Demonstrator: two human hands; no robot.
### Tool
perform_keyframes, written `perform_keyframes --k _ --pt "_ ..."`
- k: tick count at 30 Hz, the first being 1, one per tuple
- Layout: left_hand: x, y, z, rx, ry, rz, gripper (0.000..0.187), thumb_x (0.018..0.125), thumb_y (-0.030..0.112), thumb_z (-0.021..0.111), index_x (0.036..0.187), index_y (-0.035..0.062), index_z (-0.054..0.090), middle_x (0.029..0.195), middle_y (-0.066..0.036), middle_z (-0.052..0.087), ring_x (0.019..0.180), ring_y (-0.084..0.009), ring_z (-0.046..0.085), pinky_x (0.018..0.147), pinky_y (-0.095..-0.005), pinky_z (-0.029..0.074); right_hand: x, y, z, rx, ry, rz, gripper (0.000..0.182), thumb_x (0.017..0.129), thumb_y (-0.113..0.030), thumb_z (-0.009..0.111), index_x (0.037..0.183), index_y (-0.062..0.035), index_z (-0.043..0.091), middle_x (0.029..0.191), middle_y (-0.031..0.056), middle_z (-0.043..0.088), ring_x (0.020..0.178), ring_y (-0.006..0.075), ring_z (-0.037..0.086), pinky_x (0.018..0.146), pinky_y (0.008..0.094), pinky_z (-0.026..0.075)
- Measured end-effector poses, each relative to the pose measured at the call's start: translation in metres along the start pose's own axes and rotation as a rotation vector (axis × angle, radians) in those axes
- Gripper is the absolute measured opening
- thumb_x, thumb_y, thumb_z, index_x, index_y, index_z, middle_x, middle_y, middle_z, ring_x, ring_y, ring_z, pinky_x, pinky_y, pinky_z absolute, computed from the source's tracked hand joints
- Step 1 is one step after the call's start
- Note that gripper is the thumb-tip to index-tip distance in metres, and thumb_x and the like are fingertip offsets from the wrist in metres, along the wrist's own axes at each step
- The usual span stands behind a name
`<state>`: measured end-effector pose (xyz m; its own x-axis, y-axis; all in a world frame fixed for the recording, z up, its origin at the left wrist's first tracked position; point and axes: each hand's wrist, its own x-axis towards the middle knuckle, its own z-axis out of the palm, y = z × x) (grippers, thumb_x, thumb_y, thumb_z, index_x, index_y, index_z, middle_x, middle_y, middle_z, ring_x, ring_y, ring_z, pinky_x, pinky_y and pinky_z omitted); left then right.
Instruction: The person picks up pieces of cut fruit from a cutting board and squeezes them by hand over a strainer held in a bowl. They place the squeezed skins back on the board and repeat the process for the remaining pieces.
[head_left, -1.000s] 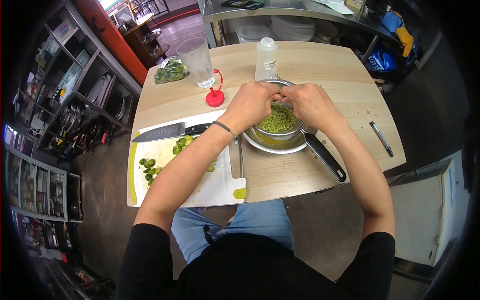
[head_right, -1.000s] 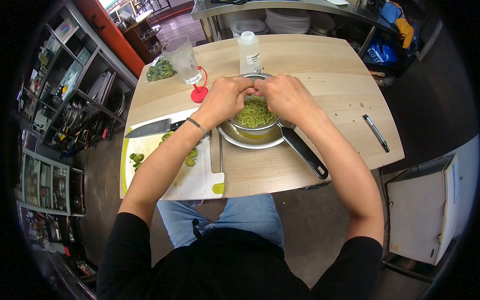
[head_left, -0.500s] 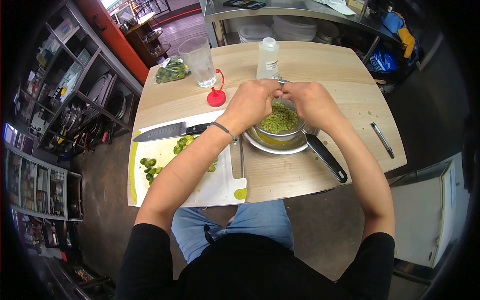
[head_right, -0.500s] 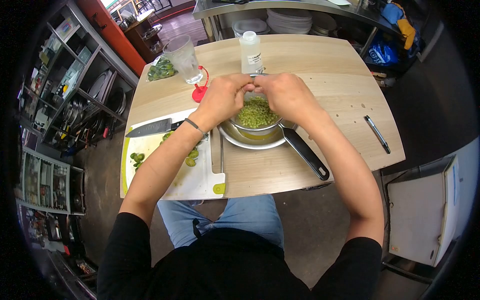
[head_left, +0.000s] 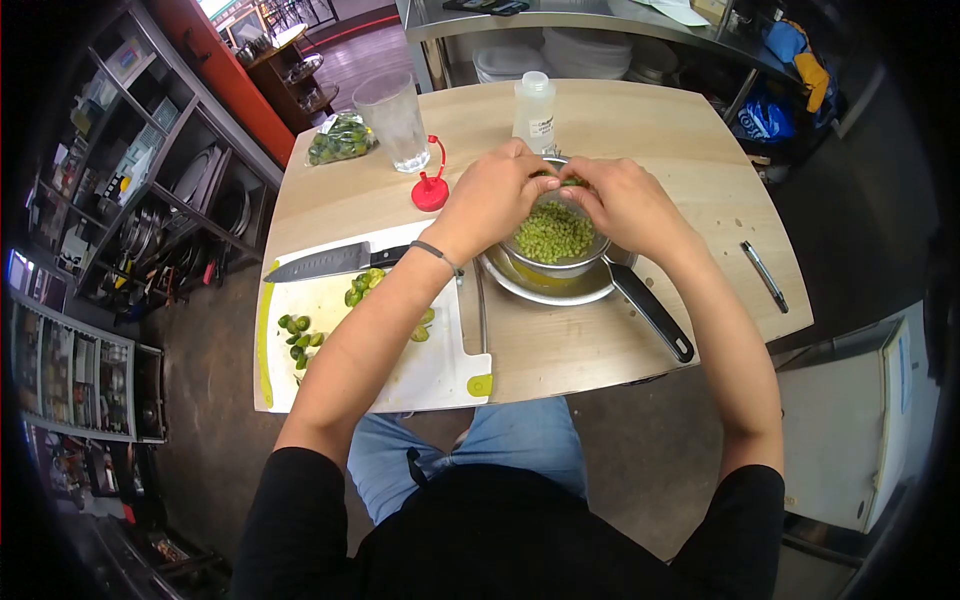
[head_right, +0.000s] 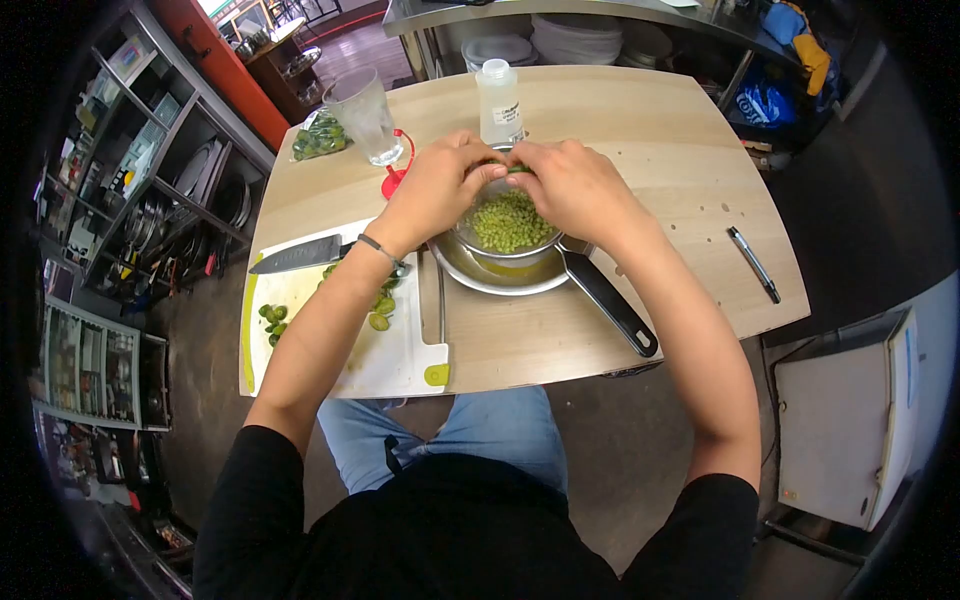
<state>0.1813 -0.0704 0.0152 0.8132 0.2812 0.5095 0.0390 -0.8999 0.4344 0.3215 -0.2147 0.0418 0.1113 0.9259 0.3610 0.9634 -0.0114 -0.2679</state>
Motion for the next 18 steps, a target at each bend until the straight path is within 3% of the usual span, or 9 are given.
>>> perform_keyframes --k 2,5,9,11,12,13,16,18 --pt "0.003 0.003 -0.003 -0.057 0.019 -0.046 0.023 0.089 0.022 0.066 0.104 0.0046 0.071 0.086 -0.014 0.068 0.075 -0.025 0.065 0.069 -0.0349 0.05 0.005 -0.005 -0.001 0.065 0.057 0.026 0.018 0.092 -0.021 0.06 0.106 -0.0099 0.064 0.084 0.0169 0.068 0.077 0.0381 0.065 0.07 0.0484 0.051" --pt "0.004 0.01 0.002 -0.351 0.136 -0.282 0.026 0.087 0.019 0.071 0.107 0.0023 0.071 0.086 -0.01 0.073 0.071 -0.0122 0.066 0.065 -0.0273 0.052 0.008 -0.008 0.012 0.117 0.175 -0.007 0.02 0.091 -0.018 0.062 0.109 -0.0094 0.063 0.084 0.0177 0.068 0.078 0.039 0.064 0.07 0.0489 0.05" --pt "-0.006 0.003 0.013 -0.571 0.213 -0.414 0.026 0.087 0.016 0.072 0.105 -0.0016 0.071 0.082 -0.011 0.072 0.07 -0.01 0.064 0.067 -0.0254 0.052 0.008 -0.019 0.014 0.136 0.153 -0.014 0.023 0.089 -0.015 0.063 0.111 -0.008 0.061 0.085 0.0187 0.068 0.079 0.0391 0.064 0.069 0.0488 0.05" --pt "-0.011 0.008 0.011 -0.618 0.144 -0.456 0.024 0.089 0.016 0.071 0.104 -0.0023 0.072 0.075 -0.01 0.07 0.069 -0.0091 0.063 0.065 -0.0257 0.051 0.008 -0.023 0.013 0.041 0.05 0.044 0.023 0.087 -0.012 0.065 0.11 -0.0064 0.061 0.084 0.0192 0.068 0.079 0.039 0.065 0.068 0.0481 0.05" --pt "-0.014 0.01 0.006 -0.555 0.129 -0.463 0.022 0.089 0.014 0.068 0.105 -0.0007 0.072 0.073 -0.014 0.07 0.066 -0.015 0.065 0.064 -0.0288 0.051 0.011 -0.026 0.015 0.042 0.047 0.032 0.023 0.087 -0.012 0.065 0.11 -0.0064 0.061 0.084 0.0192 0.068 0.079 0.039 0.065 0.068 0.0481 0.05" --pt "-0.015 0.012 0.0 -0.555 0.137 -0.465 0.022 0.089 0.014 0.068 0.105 -0.0007 0.072 0.073 -0.014 0.07 0.066 -0.015 0.065 0.064 -0.0288 0.051 0.013 -0.027 0.017 0.029 0.053 -0.013 0.023 0.087 -0.012 0.064 0.109 -0.0064 0.061 0.084 0.0192 0.068 0.078 0.039 0.065 0.068 0.0482 0.051" --pt "-0.02 0.011 -0.021 -0.272 0.162 -0.208 0.023 0.087 0.013 0.066 0.107 0.0029 0.07 0.083 -0.022 0.068 0.07 -0.0307 0.066 0.067 -0.0348 0.052 0.021 -0.041 0.01 -0.012 0.063 -0.068 0.021 0.088 -0.013 0.063 0.108 -0.0063 0.061 0.083 0.0188 0.068 0.077 0.0388 0.064 0.068 0.0482 0.051" --pt "-0.023 0.006 -0.043 -0.239 0.123 -0.195 0.023 0.087 0.014 0.066 0.108 0.0027 0.07 0.083 -0.021 0.069 0.07 -0.0303 0.067 0.068 -0.0347 0.052 0.031 -0.055 0.01 -0.037 0.068 -0.087 0.02 0.088 -0.014 0.062 0.106 -0.0062 0.062 0.083 0.0185 0.068 0.076 0.0386 0.065 0.068 0.0482 0.051"
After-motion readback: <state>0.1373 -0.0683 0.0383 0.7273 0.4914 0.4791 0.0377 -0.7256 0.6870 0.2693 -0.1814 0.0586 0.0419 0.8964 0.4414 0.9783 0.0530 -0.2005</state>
